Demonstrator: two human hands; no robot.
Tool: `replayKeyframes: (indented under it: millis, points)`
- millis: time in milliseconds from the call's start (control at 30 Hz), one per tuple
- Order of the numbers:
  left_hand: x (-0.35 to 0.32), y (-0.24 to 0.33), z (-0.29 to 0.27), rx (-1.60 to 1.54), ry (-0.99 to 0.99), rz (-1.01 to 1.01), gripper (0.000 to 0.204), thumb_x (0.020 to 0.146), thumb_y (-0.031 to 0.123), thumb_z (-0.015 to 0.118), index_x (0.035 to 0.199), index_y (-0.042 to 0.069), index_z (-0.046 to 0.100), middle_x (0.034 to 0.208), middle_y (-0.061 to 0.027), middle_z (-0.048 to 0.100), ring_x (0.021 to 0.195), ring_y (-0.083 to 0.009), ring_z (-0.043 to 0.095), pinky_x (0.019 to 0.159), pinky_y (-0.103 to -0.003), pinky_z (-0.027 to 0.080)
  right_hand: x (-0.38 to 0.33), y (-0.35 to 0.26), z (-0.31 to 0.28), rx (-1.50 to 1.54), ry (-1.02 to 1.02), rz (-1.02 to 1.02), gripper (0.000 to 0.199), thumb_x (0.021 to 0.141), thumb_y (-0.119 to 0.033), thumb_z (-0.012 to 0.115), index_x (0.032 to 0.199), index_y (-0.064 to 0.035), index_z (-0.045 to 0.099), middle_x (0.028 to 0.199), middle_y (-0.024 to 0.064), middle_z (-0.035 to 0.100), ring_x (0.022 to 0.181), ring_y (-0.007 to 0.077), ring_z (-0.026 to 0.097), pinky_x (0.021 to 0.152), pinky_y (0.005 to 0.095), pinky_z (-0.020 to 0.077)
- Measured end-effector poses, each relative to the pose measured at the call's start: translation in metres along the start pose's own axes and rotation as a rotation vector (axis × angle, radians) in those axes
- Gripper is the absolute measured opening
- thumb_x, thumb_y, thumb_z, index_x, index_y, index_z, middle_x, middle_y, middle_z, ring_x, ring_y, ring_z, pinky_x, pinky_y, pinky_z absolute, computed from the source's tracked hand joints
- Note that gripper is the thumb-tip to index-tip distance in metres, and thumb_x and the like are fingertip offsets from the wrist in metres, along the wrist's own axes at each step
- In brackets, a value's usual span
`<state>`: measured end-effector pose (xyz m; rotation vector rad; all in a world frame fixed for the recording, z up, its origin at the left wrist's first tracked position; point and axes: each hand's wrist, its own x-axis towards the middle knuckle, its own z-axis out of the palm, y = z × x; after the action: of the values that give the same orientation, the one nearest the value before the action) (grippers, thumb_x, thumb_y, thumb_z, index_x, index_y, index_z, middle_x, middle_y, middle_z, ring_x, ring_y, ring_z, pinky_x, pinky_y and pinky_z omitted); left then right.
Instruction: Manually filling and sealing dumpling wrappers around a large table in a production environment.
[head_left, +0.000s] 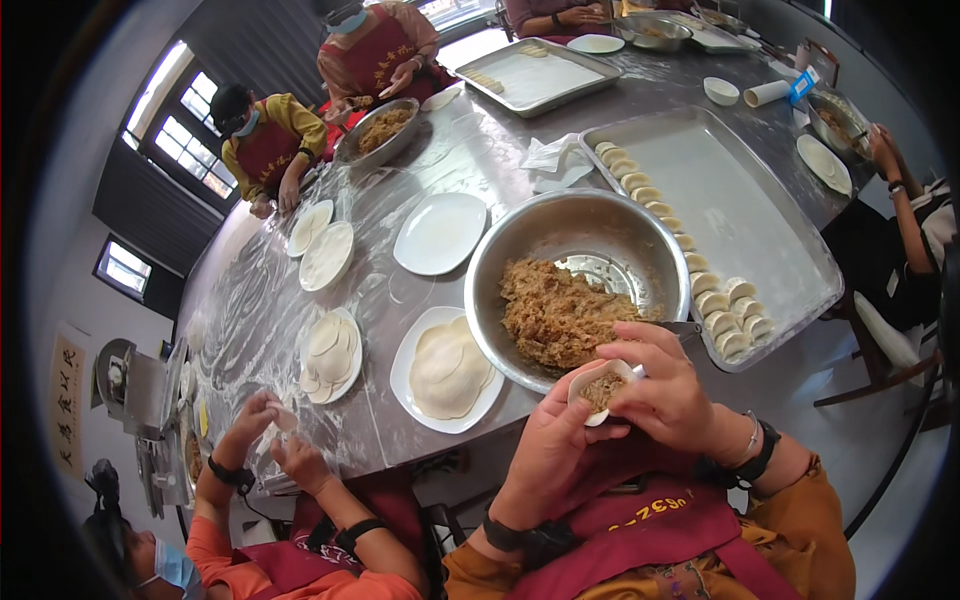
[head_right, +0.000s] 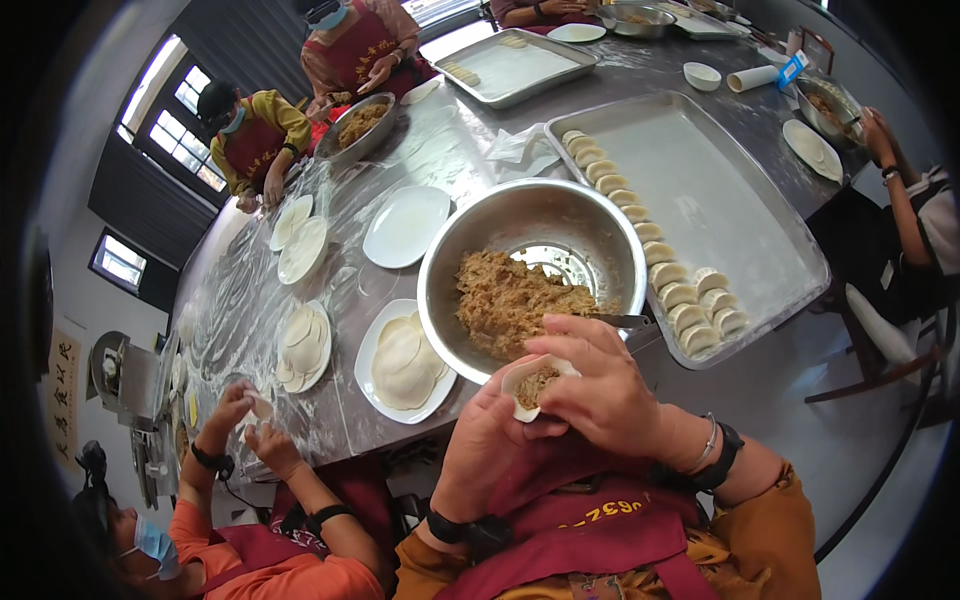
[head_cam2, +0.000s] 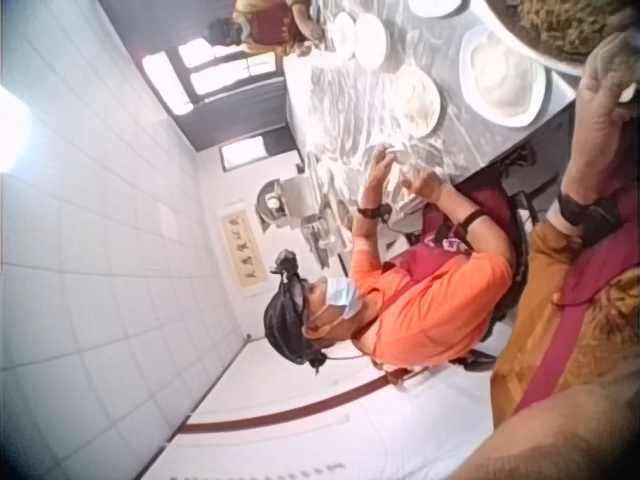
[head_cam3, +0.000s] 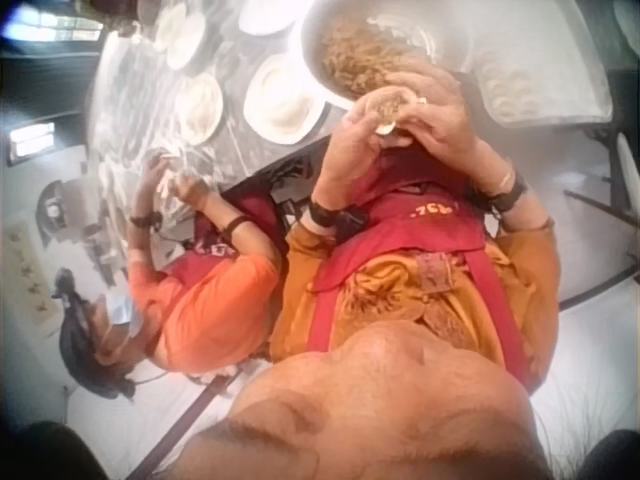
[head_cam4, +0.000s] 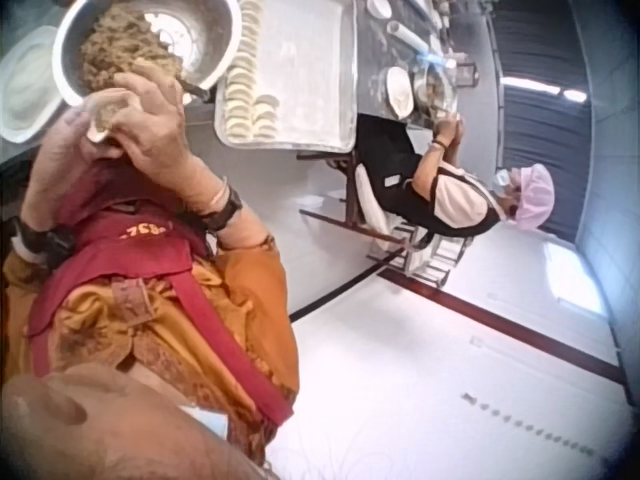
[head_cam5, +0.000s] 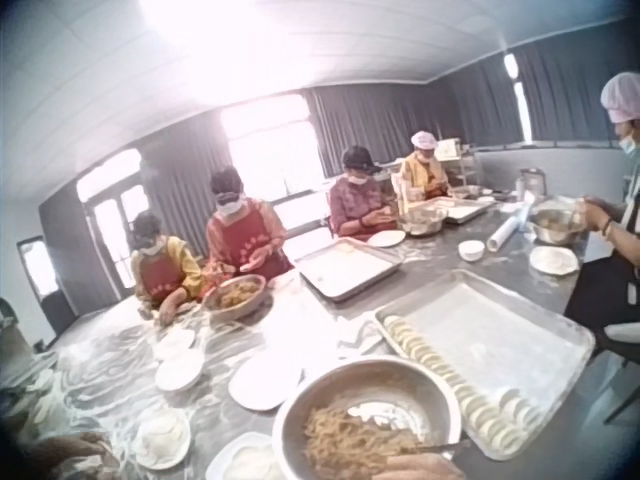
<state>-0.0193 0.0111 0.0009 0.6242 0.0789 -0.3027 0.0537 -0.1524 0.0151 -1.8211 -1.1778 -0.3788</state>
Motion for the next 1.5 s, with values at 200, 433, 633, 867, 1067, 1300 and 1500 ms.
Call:
replayKeyframes:
  millis: [200,433,633,867,1067,1300,1500]
  points:
    - [0.003,-0.012,0.005,0.407,0.139,0.097,0.049,0.081,-0.002,0.059,0.127,-0.002,0.041,0.112,-0.0100,0.056,0.096,-0.0182,0.060,0.080,-0.030,0.053,0.008,0.010,0.007,0.207,-0.054,0.151,0.008,0.069,-0.005,0.066,0.076,-0.0045,0.061,0.105,0.0112,0.059,0.109,0.0305,0.051,0.092,0.0405,0.0396]
    - [0.002,-0.015,0.008,0.341,0.185,0.061,0.038,0.086,0.001,0.054,0.123,-0.003,0.046,0.105,-0.0104,0.059,0.089,-0.0171,0.061,0.072,-0.026,0.052,0.010,0.017,0.015,0.364,-0.046,0.207,0.008,0.073,-0.003,0.064,0.080,-0.0031,0.063,0.103,0.0106,0.060,0.104,0.0273,0.054,0.088,0.0358,0.0426]
    - [-0.002,-0.012,-0.001,0.204,0.174,0.173,0.040,0.086,0.002,0.055,0.124,-0.004,0.044,0.110,-0.0171,0.059,0.088,-0.0236,0.063,0.064,-0.029,0.054,-0.011,0.016,0.010,0.440,0.352,0.332,0.012,0.077,0.001,0.064,0.088,-0.0033,0.062,0.095,0.0100,0.060,0.081,0.0193,0.060,0.071,0.0280,0.0479]
    - [-0.003,-0.016,0.001,0.218,0.221,0.293,0.046,0.079,-0.005,0.060,0.123,-0.004,0.046,0.106,-0.0168,0.061,0.086,-0.0227,0.064,0.063,-0.029,0.054,-0.017,0.003,0.009,0.252,0.219,0.248,0.024,0.068,-0.003,0.072,0.090,-0.0051,0.064,0.096,0.0095,0.055,0.084,0.0224,0.054,0.071,0.0303,0.0463]
    - [-0.006,-0.015,0.005,0.373,0.223,0.246,0.045,0.079,-0.009,0.057,0.123,-0.002,0.048,0.103,-0.0110,0.061,0.085,-0.0140,0.061,0.067,-0.021,0.049,-0.009,0.004,0.014,0.253,0.172,0.169,0.016,0.065,-0.002,0.073,0.079,-0.0053,0.065,0.095,0.0091,0.056,0.088,0.0237,0.054,0.073,0.0322,0.0449]
    - [-0.007,-0.016,0.010,0.363,0.238,0.162,0.041,0.081,-0.008,0.057,0.121,-0.002,0.050,0.097,-0.0071,0.061,0.078,-0.0096,0.059,0.065,-0.019,0.047,-0.005,0.003,0.021,0.250,0.182,0.161,0.016,0.064,-0.001,0.072,0.077,-0.0059,0.065,0.095,0.0096,0.057,0.091,0.0250,0.053,0.076,0.0338,0.0434]
    - [-0.009,-0.016,0.006,0.398,0.276,0.181,0.039,0.082,-0.004,0.057,0.121,-0.002,0.050,0.101,-0.0086,0.061,0.080,-0.0113,0.059,0.067,-0.021,0.047,-0.007,0.002,0.023,0.317,0.190,0.210,0.019,0.066,-0.001,0.071,0.083,-0.0059,0.064,0.100,0.0095,0.057,0.091,0.0248,0.053,0.079,0.0332,0.0440]
